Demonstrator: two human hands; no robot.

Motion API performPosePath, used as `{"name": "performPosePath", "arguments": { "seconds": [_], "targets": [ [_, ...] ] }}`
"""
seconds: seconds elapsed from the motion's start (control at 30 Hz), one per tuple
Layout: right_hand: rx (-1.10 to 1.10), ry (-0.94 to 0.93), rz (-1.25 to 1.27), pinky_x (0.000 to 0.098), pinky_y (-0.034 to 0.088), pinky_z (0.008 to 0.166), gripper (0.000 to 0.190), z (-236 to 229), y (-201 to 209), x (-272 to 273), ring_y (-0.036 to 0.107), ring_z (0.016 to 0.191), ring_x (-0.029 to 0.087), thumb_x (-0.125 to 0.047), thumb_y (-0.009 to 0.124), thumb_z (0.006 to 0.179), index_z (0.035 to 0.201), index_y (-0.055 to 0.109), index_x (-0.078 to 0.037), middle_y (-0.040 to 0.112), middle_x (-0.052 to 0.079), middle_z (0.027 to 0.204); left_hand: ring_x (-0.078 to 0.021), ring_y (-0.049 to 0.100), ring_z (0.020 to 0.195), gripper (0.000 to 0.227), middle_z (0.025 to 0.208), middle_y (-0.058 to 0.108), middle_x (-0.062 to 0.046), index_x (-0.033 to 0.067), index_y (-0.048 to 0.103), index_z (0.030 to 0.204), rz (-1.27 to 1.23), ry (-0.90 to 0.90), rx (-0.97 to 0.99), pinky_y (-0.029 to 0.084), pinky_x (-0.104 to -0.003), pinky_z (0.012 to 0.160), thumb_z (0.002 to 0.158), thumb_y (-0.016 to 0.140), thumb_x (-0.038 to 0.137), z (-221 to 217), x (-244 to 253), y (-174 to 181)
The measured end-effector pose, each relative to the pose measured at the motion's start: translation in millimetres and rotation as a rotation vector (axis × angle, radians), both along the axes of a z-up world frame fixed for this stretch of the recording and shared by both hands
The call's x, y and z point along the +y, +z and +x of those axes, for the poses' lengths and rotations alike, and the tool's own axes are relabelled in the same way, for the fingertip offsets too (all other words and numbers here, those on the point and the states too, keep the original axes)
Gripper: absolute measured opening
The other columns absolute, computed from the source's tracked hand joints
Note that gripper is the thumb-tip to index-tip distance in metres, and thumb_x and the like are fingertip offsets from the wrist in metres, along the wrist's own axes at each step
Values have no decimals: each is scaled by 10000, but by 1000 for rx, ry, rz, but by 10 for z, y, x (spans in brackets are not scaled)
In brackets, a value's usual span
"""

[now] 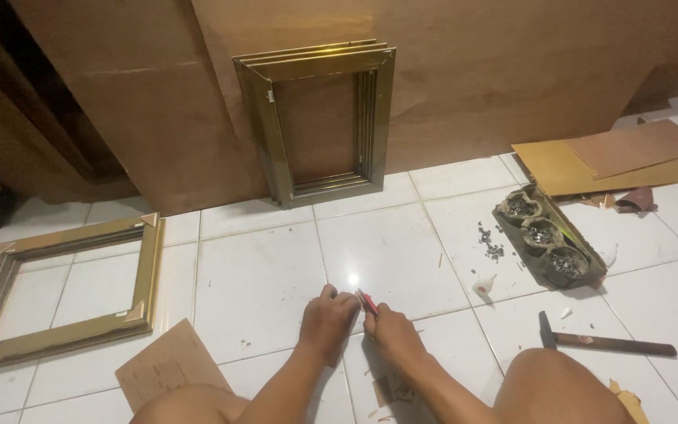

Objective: Cutting small pieces of cardboard using a utility knife on a tiled floor in a workshop environment.

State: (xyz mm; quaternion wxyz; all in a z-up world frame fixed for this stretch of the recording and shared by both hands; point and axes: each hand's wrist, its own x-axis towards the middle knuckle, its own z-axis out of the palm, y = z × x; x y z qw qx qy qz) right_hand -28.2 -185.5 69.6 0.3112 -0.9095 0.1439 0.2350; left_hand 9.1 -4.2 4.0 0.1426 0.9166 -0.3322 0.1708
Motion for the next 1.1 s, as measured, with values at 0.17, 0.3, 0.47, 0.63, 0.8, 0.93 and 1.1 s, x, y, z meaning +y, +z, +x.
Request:
{"name": "performPosePath", "arguments": {
  "seconds": [0.17, 0.3, 0.47, 0.63, 0.8, 0.93, 1.1],
  "targets": [
    [-15, 41, -21, 474, 504, 751, 460, 28, -41, 15, 685, 866, 358, -472, 351, 1112, 1073, 613, -96, 753, 139, 970, -213, 402, 731, 427, 714, 442, 73, 208, 543, 930, -114, 13, -117, 252, -366, 409, 584, 591, -38, 12, -5, 84],
    [-11, 51, 3, 451, 503, 747, 453, 7, 54, 36, 671, 851, 324, -460, 347, 1129, 1091, 615, -96, 748, 117, 965, -208, 402, 696, 328, 676, 442, 67, 218, 500, 821, -154, 26, -159, 254, -379, 430, 760, 654, -65, 95, -16, -2],
    [14, 28, -28, 467, 505, 755, 419, 22, -60, 47, 679, 874, 358, -428, 351, 1101, 1083, 604, -94, 754, 134, 976, -187, 356, 686, 395, 631, 389, 82, 240, 447, 756, -192, 78, -221, 220, -359, 429, 845, 784, 53, 139, -38, -162],
    [9, 13, -45, 483, 524, 780, 423, 45, -31, 63, 706, 895, 394, -420, 360, 1090, 1098, 617, -84, 776, 155, 996, -193, 352, 688, 424, 634, 407, 76, 235, 469, 744, -265, 36, -227, 223, -366, 429, 902, 845, 117, 197, -33, -153],
    [70, 7, -36, 475, 517, 794, 397, 18, 228, 126, 687, 936, 373, -384, 352, 1070, 1157, 608, -93, 751, 143, 1049, -184, 342, 680, 382, 648, 403, 75, 242, 489, 737, -232, 30, -198, 203, -356, 445, 883, 802, 79, 230, -13, -217],
    [58, 32, -71, 490, 517, 749, 381, 86, 98, 85, 688, 878, 377, -393, 400, 1070, 1134, 616, -86, 754, 145, 1010, -185, 394, 664, 372, 646, 504, 108, 275, 522, 741, -178, 86, -187, 222, -371, 512, 952, 822, 212, 251, -19, -160],
    [118, -29, -16, 479, 530, 821, 451, -190, 223, 64, 698, 966, 346, -449, 375, 1123, 1169, 645, -92, 749, 149, 1127, -215, 453, 626, 389, 687, 514, 92, 269, 520, 743, -112, 86, -134, 260, -412, 560, 982, 822, 330, 290, -22, -327]
  ]
}}
